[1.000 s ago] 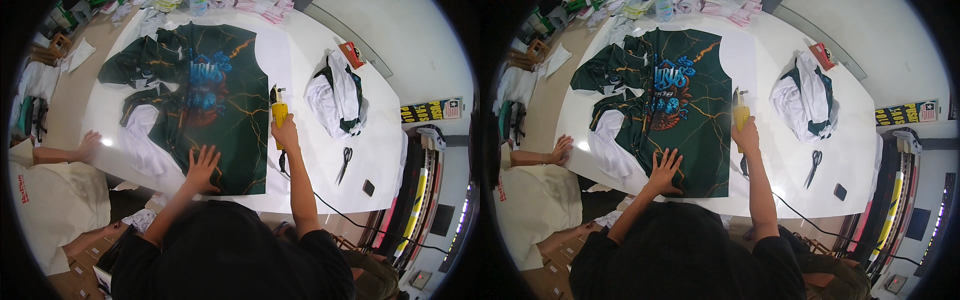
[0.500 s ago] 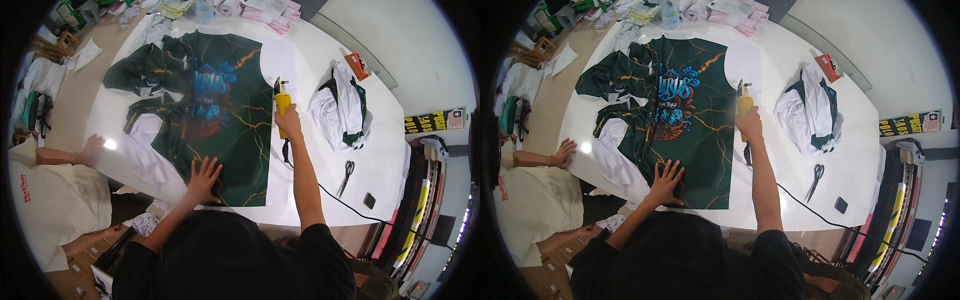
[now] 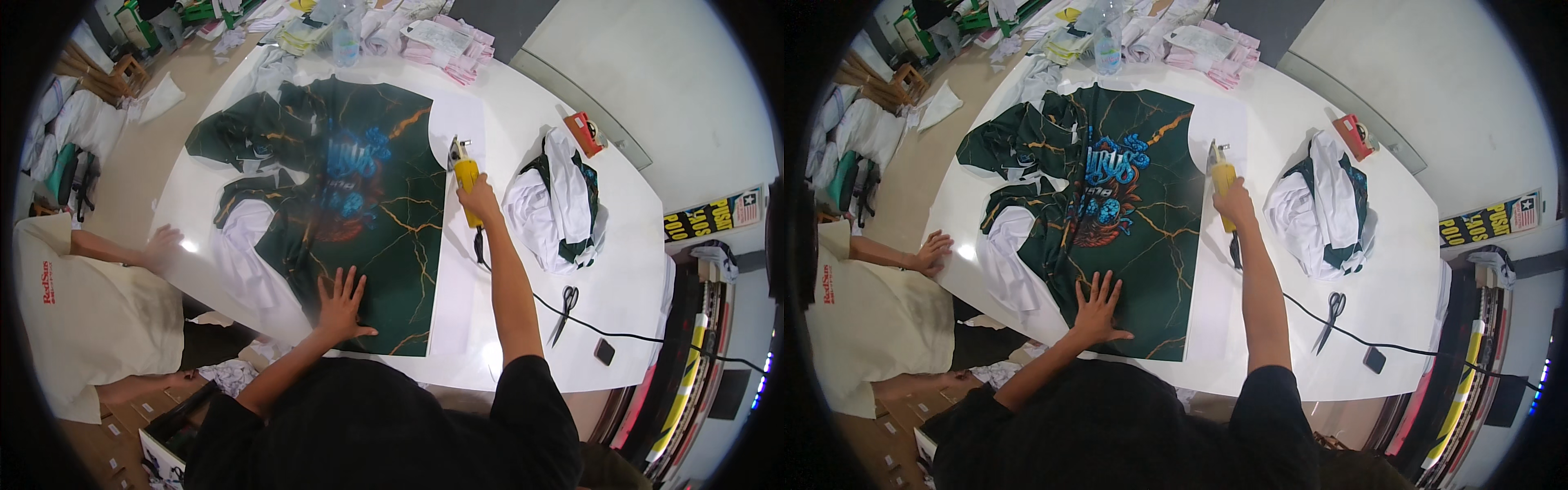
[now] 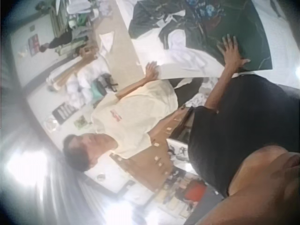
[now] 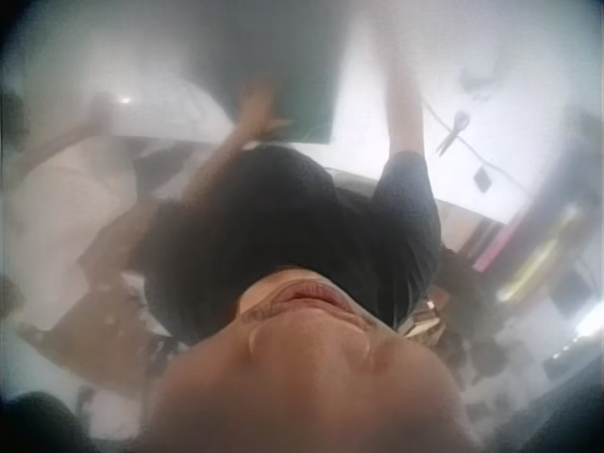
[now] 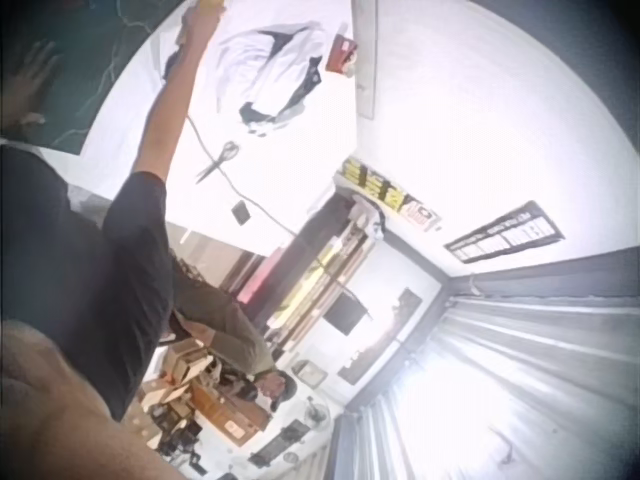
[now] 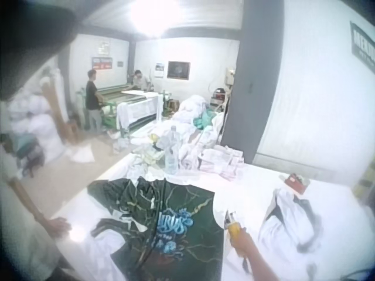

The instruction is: The person uses a yellow rotary cutter to cut green and white printed fabric panels on a large white table, then clears away the excess fabric scraps.

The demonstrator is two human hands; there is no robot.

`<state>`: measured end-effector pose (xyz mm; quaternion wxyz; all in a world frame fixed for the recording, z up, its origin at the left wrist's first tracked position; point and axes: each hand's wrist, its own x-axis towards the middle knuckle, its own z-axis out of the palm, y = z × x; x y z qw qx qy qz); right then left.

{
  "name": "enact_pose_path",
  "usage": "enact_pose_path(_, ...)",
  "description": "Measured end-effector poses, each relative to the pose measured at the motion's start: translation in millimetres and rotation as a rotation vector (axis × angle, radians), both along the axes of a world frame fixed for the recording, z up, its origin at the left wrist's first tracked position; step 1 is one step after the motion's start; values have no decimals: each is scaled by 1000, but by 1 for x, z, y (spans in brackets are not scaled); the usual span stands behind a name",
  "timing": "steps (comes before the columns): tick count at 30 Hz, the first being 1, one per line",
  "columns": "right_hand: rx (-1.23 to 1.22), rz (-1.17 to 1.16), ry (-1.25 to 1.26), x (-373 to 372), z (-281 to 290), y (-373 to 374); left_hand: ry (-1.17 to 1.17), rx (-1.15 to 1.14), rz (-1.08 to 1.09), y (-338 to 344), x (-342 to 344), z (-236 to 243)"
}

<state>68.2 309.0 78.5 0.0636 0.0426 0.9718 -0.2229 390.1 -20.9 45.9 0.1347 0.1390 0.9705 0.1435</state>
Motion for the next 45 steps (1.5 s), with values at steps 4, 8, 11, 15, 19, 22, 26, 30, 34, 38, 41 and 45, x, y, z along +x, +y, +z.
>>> enact_pose_path(4,-15,126,-93,56,11,33,-86,-15,25,-24,14,11)
enact_pose_path(8,-24,239,-124,93,26,59,-157,-34,34,-38,23,32)
enact_pose_path(11,-10,321,-102,91,28,67,-135,-4,23,-43,27,15)
enact_pose_path(15,18,360,-113,74,30,67,-159,-24,29,-40,22,21)
enact_pose_path(19,22,420,-84,56,27,64,-187,-33,41,-38,20,29)
enact_pose_path(22,-3,454,-68,51,24,63,-188,-41,41,-40,20,27)
enact_pose_path(26,9,463,-77,47,24,64,-187,-34,38,-39,20,24)
enact_pose_path(30,-4,473,-65,44,22,62,-158,-32,19,-43,24,11)
enact_pose_path(34,11,469,-59,41,20,57,-139,-19,22,-44,26,7)
enact_pose_path(38,10,448,-67,36,21,49,-116,8,26,-43,24,13)
enact_pose_path(41,47,388,-147,34,26,38,-193,-3,43,-41,19,31)
enact_pose_path(45,50,360,-146,33,28,23,-168,4,43,-42,22,28)
